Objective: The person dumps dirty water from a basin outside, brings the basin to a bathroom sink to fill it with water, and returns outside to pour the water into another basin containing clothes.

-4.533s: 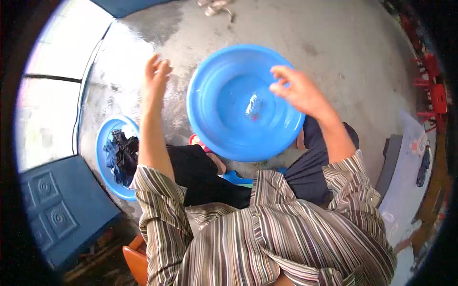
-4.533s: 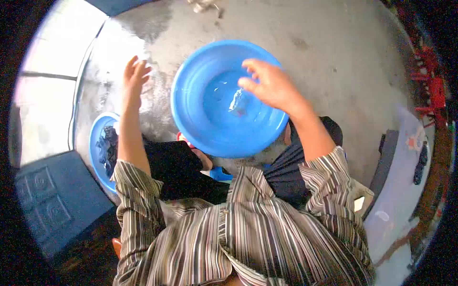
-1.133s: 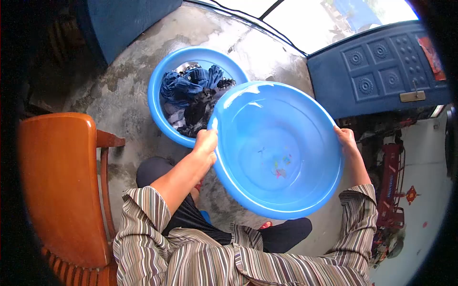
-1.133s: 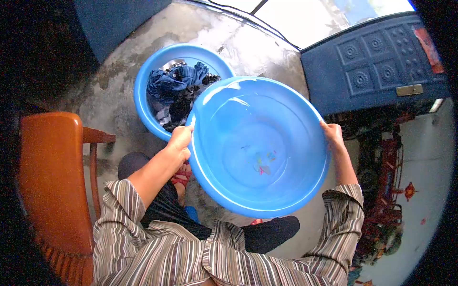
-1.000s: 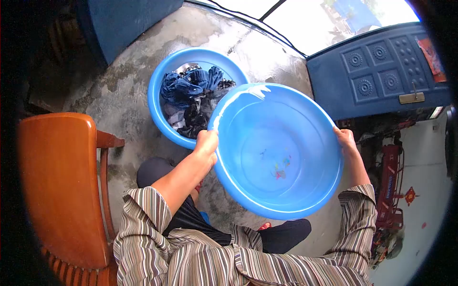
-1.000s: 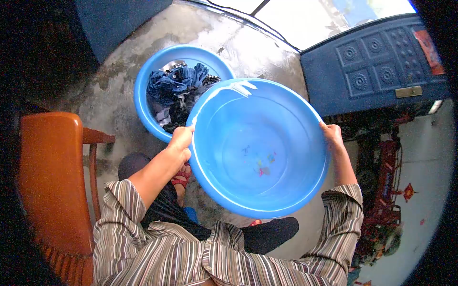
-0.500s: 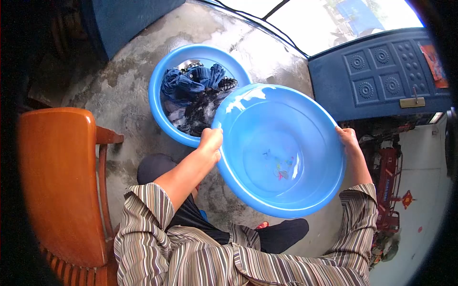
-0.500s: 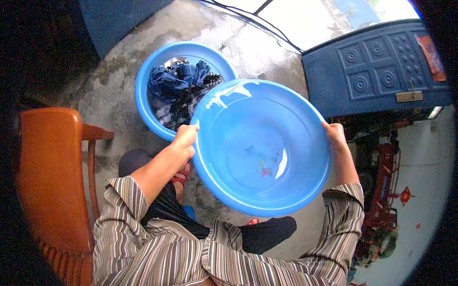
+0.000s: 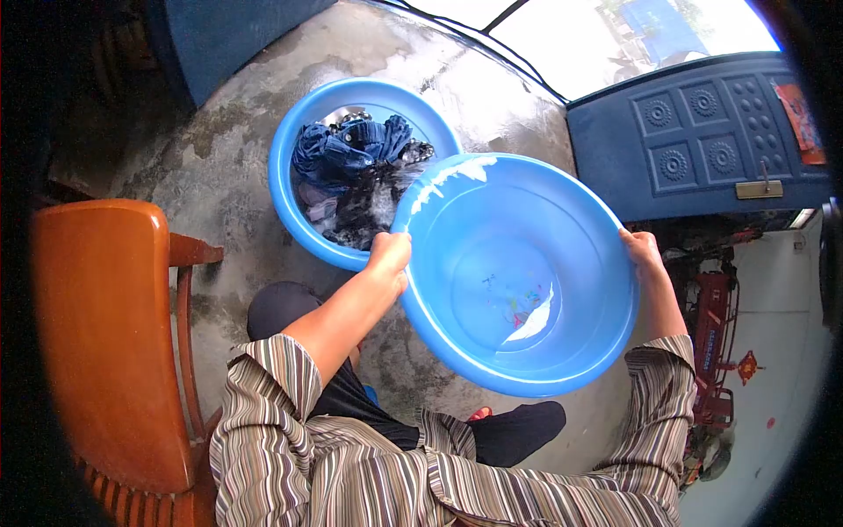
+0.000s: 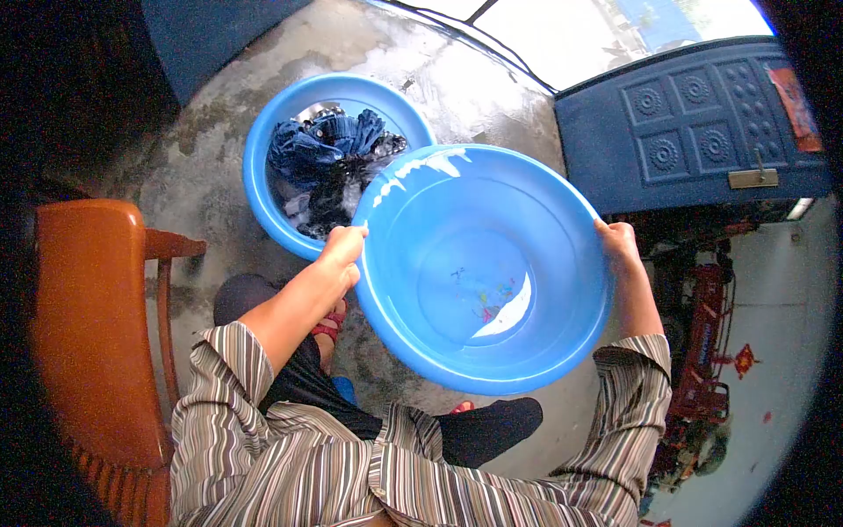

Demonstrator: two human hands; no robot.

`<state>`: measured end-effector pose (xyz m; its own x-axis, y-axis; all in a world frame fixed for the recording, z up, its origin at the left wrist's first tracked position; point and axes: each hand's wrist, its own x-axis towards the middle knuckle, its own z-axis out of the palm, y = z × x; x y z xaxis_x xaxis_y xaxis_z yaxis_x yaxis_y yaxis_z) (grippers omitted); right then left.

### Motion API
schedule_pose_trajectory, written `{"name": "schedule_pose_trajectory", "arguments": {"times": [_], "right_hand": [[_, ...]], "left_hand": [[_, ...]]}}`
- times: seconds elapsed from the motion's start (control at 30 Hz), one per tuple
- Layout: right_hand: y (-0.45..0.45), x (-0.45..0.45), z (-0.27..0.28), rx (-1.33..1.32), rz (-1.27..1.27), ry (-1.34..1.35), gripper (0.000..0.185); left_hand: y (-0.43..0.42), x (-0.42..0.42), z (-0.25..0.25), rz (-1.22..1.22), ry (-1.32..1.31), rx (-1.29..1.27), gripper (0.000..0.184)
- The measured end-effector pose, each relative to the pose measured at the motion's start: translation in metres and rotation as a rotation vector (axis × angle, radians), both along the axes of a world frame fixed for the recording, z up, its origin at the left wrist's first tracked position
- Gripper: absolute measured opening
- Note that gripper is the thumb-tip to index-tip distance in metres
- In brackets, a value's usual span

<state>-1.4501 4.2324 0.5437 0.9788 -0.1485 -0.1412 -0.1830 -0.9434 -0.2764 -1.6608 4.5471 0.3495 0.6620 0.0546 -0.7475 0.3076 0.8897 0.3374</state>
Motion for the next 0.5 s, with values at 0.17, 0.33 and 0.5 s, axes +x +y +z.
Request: {"name": "schedule_pose_trajectory", "arguments": {"times": [0.17, 0.33, 0.5], "right_hand": [[0.006, 0.001, 0.006, -0.023, 0.024, -0.006, 0.036], [0.008, 0.007, 0.010, 0.013, 0.152, -0.008, 0.029], [0.014, 0.009, 0.017, -0.064, 0.205, 0.002, 0.027]], "left_hand": [[-0.002, 0.000, -0.003, -0.008, -0.011, 0.024, 0.028], [-0.006, 0.001, -0.007, -0.017, 0.004, 0.002, 0.031], [-0.009, 0.001, -0.006, -0.011, 0.050, -0.006, 0.030]]}}
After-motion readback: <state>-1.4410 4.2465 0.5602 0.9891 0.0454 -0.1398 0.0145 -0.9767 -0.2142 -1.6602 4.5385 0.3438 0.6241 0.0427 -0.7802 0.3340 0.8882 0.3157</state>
